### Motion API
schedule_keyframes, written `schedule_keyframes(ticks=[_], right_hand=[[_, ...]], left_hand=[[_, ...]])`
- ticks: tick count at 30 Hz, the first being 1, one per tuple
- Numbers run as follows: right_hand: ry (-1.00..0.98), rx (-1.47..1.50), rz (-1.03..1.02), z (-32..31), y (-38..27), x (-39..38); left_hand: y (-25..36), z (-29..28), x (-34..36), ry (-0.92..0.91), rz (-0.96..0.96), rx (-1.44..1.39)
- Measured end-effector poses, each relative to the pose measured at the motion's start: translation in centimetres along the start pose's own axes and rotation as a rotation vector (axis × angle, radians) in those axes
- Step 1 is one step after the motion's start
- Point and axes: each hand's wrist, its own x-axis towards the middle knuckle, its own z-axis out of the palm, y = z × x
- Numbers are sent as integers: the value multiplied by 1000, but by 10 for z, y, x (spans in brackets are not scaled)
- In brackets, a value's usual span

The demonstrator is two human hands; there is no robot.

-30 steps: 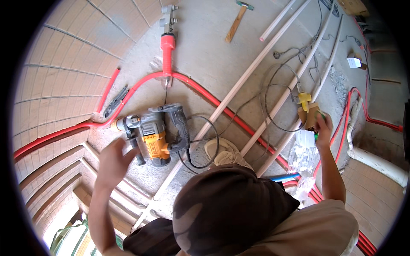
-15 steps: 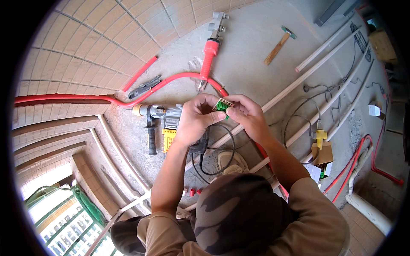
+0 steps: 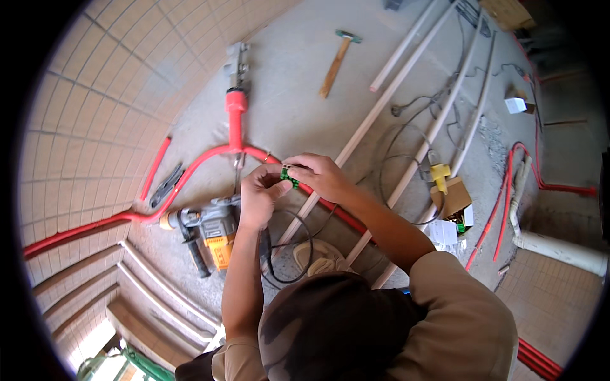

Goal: The person drills holes into a concrete wall to secure white PVC pipes. They use a hammer to tap pipe fittings into place and a pipe cutter to trim red pipes. The person also uses a wrench to tighten connections and attaches blue and red caps to the pipe ends.

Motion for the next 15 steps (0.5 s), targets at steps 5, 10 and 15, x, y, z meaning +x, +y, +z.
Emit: schedule_keyframes(ticks=[5,10,15], right_hand=[[97,-118,4,-26,15,20],[-1,85,193,-48,27,44],[-66,107,214,-61,45,64]], left_hand=[[-16,9,56,-16,-50,-81],[-20,13,90,-8,-28,42],[-34,6,108,-39,-25,-109]])
